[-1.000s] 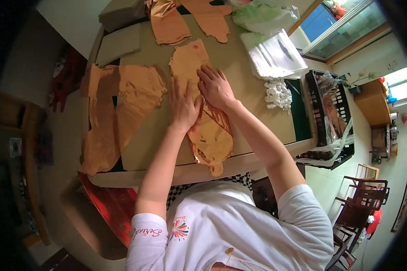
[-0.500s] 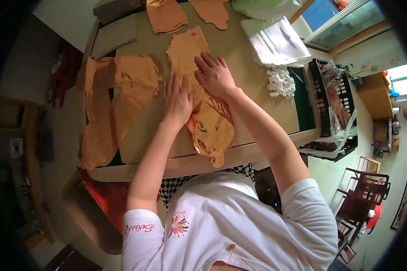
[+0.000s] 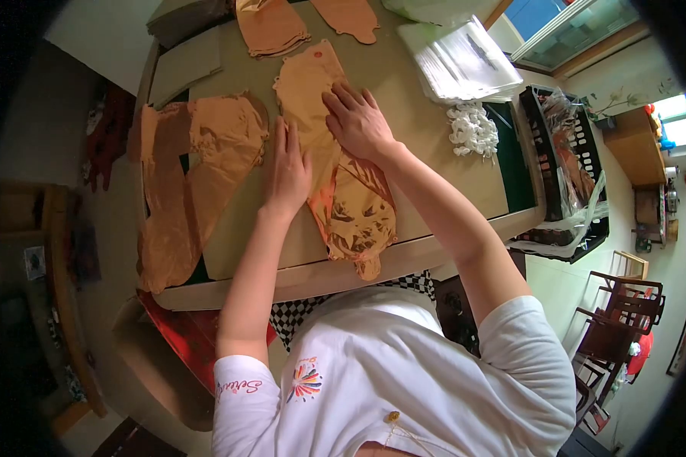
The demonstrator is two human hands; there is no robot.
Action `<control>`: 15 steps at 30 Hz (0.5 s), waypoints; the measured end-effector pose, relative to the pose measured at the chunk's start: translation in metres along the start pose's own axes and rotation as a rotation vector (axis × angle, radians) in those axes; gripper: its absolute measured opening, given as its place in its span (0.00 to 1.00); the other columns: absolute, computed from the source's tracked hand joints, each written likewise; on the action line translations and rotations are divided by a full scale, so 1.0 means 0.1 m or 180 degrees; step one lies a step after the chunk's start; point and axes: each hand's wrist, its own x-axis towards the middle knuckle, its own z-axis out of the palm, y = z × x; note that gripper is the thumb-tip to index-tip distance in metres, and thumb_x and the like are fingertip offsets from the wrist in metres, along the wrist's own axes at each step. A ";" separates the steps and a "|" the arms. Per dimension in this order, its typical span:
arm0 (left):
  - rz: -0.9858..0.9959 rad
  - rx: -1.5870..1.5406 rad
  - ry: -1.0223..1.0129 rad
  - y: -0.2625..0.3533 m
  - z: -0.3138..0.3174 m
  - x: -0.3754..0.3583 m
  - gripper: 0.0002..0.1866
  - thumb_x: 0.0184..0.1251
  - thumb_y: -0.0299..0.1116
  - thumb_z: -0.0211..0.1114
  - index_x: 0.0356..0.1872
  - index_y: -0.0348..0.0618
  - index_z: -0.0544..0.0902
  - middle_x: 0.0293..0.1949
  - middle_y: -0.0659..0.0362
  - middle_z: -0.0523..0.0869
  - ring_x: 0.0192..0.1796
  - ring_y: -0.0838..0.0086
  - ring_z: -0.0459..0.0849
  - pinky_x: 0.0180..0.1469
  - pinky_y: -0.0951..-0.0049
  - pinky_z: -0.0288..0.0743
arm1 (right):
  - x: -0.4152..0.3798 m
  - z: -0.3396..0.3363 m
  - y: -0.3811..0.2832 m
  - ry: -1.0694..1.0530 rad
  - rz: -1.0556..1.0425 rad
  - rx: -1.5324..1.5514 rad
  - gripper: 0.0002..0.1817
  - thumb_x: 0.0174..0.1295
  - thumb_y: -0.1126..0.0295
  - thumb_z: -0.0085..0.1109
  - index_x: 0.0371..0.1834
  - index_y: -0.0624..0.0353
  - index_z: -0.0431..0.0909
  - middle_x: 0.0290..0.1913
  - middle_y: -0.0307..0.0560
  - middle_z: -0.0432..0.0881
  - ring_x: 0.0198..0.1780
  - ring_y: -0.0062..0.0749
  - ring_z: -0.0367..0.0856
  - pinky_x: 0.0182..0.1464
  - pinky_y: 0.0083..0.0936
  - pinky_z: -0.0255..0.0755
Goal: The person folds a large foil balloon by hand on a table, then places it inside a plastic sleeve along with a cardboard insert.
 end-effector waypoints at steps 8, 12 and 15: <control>0.0132 0.0784 -0.0084 -0.07 0.06 0.19 0.32 0.73 0.44 0.53 0.69 0.29 0.61 0.69 0.36 0.62 0.74 0.46 0.56 0.73 0.54 0.55 | 0.01 -0.04 -0.02 -0.0080 0.0035 0.0040 0.27 0.70 0.55 0.43 0.69 0.55 0.65 0.72 0.53 0.63 0.75 0.44 0.55 0.75 0.49 0.46; 0.0094 0.0760 -0.0125 -0.05 0.03 0.17 0.32 0.74 0.44 0.52 0.70 0.32 0.60 0.71 0.39 0.60 0.75 0.48 0.54 0.75 0.52 0.50 | 0.00 -0.04 -0.04 -0.0295 0.0046 -0.0032 0.28 0.70 0.54 0.44 0.70 0.52 0.65 0.73 0.50 0.63 0.76 0.43 0.54 0.75 0.50 0.44; 0.0129 0.0866 -0.0275 0.00 0.01 0.09 0.32 0.73 0.43 0.52 0.71 0.34 0.60 0.73 0.43 0.57 0.77 0.52 0.52 0.75 0.50 0.47 | -0.01 -0.05 -0.04 -0.0223 0.0079 -0.0001 0.27 0.70 0.52 0.45 0.70 0.51 0.66 0.72 0.50 0.65 0.76 0.44 0.55 0.75 0.50 0.45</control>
